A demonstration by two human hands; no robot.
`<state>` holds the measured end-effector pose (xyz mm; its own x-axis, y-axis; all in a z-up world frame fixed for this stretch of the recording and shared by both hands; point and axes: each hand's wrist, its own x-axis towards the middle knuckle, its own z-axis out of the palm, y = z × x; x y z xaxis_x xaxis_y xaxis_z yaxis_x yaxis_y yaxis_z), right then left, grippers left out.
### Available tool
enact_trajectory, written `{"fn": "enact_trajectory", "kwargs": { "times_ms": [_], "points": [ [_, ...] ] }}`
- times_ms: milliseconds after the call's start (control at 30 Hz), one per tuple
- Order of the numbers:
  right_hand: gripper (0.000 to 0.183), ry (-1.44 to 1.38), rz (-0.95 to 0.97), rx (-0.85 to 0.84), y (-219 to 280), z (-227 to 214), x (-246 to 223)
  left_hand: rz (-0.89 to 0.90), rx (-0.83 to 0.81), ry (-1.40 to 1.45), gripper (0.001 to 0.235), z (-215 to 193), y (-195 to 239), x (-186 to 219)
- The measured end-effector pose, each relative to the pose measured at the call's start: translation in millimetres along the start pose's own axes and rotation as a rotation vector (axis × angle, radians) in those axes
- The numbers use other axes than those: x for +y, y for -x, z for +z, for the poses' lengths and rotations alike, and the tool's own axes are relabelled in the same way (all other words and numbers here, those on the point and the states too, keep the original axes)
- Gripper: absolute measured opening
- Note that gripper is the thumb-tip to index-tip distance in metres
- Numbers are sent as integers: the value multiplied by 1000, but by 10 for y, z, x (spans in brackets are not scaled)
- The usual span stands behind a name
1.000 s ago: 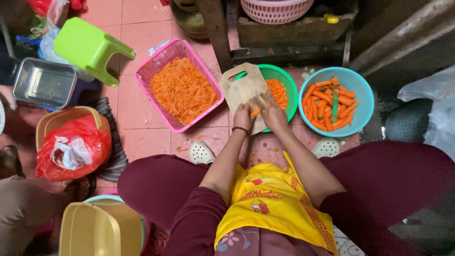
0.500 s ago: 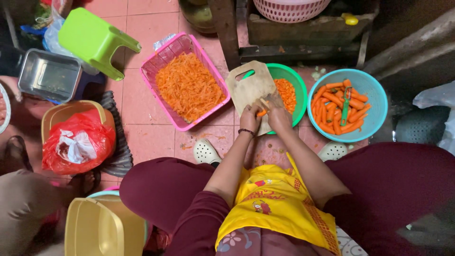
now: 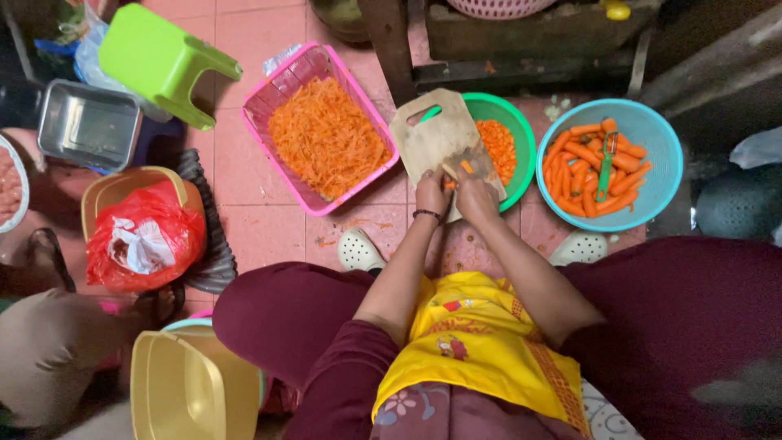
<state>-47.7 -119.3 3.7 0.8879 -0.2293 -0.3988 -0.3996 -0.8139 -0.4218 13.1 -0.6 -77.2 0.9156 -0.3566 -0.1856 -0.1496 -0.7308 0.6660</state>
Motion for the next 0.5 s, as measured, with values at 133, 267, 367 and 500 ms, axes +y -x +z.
{"fn": "enact_trajectory", "kwargs": {
  "times_ms": [133, 267, 367, 500],
  "points": [
    [40, -24, 7, 22, -48, 32, 60, -12, -17, -4, 17, -127, 43, 117],
    [39, 12, 33, -22, -96, -5, 19, -36, 24, 13, 15, -108, 25, 125],
    [38, -14, 25, -49, -23, 44, -18, -71, 19, 31, 14, -72, 78, 80],
    [40, -19, 31, -37, 15, -48, 18, -65, 23, -21, 16, 73, -61, -78]
  ]
}}
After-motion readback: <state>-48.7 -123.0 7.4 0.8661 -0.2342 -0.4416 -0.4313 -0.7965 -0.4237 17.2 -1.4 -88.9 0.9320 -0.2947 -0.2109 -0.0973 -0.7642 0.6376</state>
